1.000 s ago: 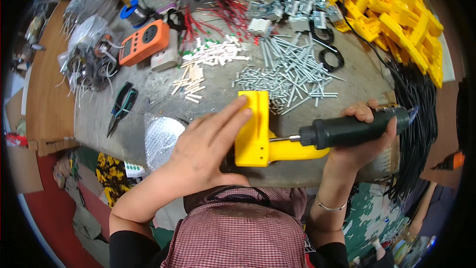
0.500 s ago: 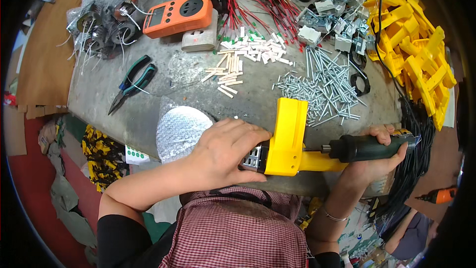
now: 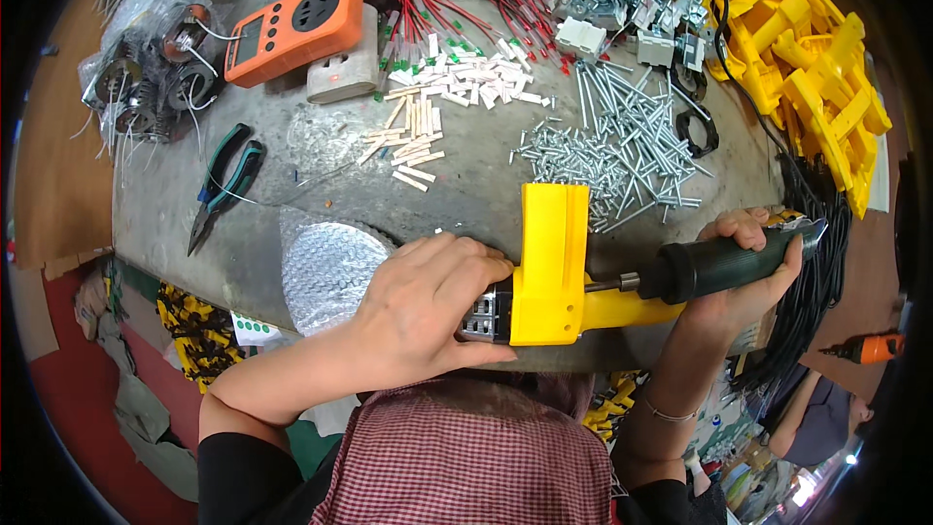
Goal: The person fastens yellow plastic housings to light fixtures using an electric screwdriver, places assembled lamps onto a cloth, and assembles another fixture by inserting, soldering, and connecting wires inside its housing using a soldering iron.
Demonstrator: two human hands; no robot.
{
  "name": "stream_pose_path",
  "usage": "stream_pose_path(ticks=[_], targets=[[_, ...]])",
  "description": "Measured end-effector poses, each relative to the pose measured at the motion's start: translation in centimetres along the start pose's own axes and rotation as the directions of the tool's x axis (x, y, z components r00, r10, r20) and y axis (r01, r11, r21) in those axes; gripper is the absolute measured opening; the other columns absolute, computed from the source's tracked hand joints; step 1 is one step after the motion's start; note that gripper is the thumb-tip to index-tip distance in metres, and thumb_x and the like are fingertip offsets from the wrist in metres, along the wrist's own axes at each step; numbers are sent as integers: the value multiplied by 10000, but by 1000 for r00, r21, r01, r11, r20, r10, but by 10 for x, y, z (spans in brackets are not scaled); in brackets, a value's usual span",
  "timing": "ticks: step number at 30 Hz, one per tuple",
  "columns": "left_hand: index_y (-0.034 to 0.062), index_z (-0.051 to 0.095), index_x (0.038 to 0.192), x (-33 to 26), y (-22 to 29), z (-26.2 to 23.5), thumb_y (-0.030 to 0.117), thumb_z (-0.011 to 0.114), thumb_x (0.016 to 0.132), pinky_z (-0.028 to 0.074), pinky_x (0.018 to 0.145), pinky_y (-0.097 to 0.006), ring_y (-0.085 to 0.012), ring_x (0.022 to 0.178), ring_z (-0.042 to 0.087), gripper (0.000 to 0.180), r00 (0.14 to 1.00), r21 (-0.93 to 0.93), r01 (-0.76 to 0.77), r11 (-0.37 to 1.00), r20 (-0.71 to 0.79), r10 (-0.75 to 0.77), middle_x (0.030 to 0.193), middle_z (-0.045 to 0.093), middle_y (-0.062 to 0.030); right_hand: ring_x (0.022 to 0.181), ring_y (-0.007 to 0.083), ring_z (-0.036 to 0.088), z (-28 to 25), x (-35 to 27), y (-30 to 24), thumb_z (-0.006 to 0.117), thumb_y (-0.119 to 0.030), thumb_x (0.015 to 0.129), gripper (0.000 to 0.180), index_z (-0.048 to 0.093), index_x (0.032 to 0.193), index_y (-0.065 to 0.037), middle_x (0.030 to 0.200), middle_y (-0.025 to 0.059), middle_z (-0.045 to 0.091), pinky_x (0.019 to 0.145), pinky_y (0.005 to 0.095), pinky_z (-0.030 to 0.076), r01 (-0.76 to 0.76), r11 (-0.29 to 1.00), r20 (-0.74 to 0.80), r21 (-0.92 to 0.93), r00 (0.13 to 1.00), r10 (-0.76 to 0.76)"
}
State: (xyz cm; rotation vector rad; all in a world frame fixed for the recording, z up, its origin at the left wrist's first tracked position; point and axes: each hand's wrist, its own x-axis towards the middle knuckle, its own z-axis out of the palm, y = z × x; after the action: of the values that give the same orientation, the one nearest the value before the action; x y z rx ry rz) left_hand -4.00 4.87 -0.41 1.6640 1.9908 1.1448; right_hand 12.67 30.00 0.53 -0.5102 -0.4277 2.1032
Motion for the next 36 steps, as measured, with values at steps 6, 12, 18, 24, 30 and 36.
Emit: stream_pose_path(ticks=[6,12,18,24,30,36], targets=[[6,558,1090,-1,-1,-1,339,850,605,476,711,-396,-325,838,588,657,1000,33,-17,999,-10,17,963,574,-133,674,154,514,0,3,3,563,-405,925,413,463,1005,-13,694,18,473,741,320,475,58,995,-16,-87,998,-60],[28,554,1119,-1,7,0,323,828,636,460,784,-410,-317,890,582,628,1000,145,26,989,-14,-24,994,582,-128,672,134,485,10,-2,1,550,-399,928,413,474,1040,-9,722,18,466,754,308,457,161,979,91,-124,985,-150],[30,563,1109,-2,12,2,275,826,620,464,792,-404,-318,901,590,607,999,210,39,977,-40,-32,1012,595,-125,677,127,449,-5,-30,-20,512,-394,937,365,470,1034,-45,733,7,408,783,323,464,111,994,272,-14,957,-103],[20,547,1162,-2,13,-2,313,840,626,455,854,-421,-332,960,588,678,999,213,52,976,3,-54,1026,597,-136,643,120,449,-11,-40,-11,466,-452,939,410,493,1024,-52,705,2,435,718,303,457,141,989,151,-41,980,-133],[-14,504,1250,-10,14,-6,463,802,653,438,884,-455,-379,992,553,820,997,356,30,934,59,-54,1085,569,-185,641,111,451,-18,-40,-11,480,-436,934,382,486,994,-58,699,-5,428,713,297,456,110,993,184,51,976,-118],[-52,485,1254,-13,8,-3,488,770,666,433,840,-459,-373,948,540,848,997,376,-7,926,78,-24,1072,553,-186,635,106,457,-25,-38,-8,566,-417,888,382,482,985,-57,699,-15,427,713,288,457,62,988,220,138,971,-92]])
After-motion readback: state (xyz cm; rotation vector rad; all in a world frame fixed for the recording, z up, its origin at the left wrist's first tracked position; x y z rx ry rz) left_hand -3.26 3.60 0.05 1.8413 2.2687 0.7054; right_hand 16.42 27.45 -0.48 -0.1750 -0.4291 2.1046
